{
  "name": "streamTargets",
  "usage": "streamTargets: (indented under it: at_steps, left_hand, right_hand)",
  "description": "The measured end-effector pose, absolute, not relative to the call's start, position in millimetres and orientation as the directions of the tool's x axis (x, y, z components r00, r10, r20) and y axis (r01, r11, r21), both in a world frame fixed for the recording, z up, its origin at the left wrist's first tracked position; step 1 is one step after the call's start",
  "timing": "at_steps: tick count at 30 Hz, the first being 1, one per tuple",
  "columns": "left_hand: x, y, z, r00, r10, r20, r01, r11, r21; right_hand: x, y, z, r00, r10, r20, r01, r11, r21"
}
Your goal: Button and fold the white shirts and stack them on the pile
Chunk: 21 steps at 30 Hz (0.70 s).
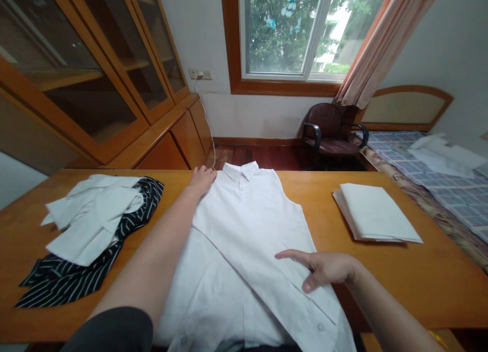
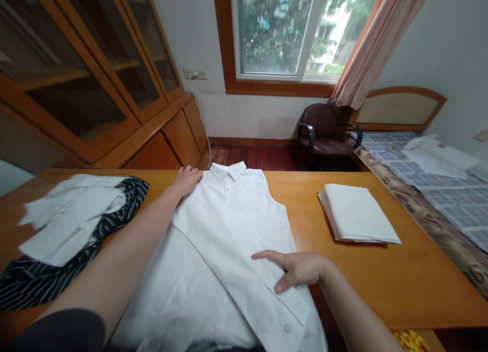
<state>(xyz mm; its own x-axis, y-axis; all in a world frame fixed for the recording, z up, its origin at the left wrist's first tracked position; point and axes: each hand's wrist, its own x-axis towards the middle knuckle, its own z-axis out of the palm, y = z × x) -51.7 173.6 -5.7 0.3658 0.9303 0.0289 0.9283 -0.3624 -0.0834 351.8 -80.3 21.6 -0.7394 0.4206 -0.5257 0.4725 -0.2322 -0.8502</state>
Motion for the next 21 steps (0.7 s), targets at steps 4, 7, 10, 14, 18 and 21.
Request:
streamTargets:
  at_steps: [4, 7, 10, 14, 18, 21]
  left_hand:
    - [-50.6, 166.4, -13.5, 0.326, 0.938, 0.118, 0.945, -0.319, -0.075]
    - [-51.9, 165.2, -19.1, 0.294, 0.941, 0.169, 0.956, -0.290, -0.049]
    - [-54.6, 166.4, -20.8, 0.211, 0.944, 0.252, 0.971, -0.231, 0.053]
    - [-50.5, 158.7, -17.7, 0.112, 0.926, 0.361, 0.960, -0.195, 0.202]
    - [-30.8, 132.1, -23.9, 0.169, 0.950, 0.263, 0.938, -0.237, 0.252]
    - [-12.6, 110.9, -38.8, 0.236, 0.947, 0.219, 0.927, -0.287, 0.241]
  right_hand:
    - [349.3, -80.2, 13.0, -0.648, 0.377, -0.662, 0.617, -0.250, -0.747]
    - [347.6, -79.7, 15.1, -0.593, 0.391, -0.704, 0.706, -0.168, -0.688]
    - [349.7, -78.8, 23.1, -0.547, 0.452, -0.704, 0.759, -0.086, -0.645]
    - [354.1, -71.5, 36.8, -0.470, 0.491, -0.734, 0.795, -0.126, -0.593]
    - [342.6, -56.7, 34.0, -0.433, 0.756, -0.490, 0.783, 0.045, -0.621]
    - [320.0, -48.1, 16.4, -0.435, 0.883, -0.177, 0.692, 0.201, -0.694]
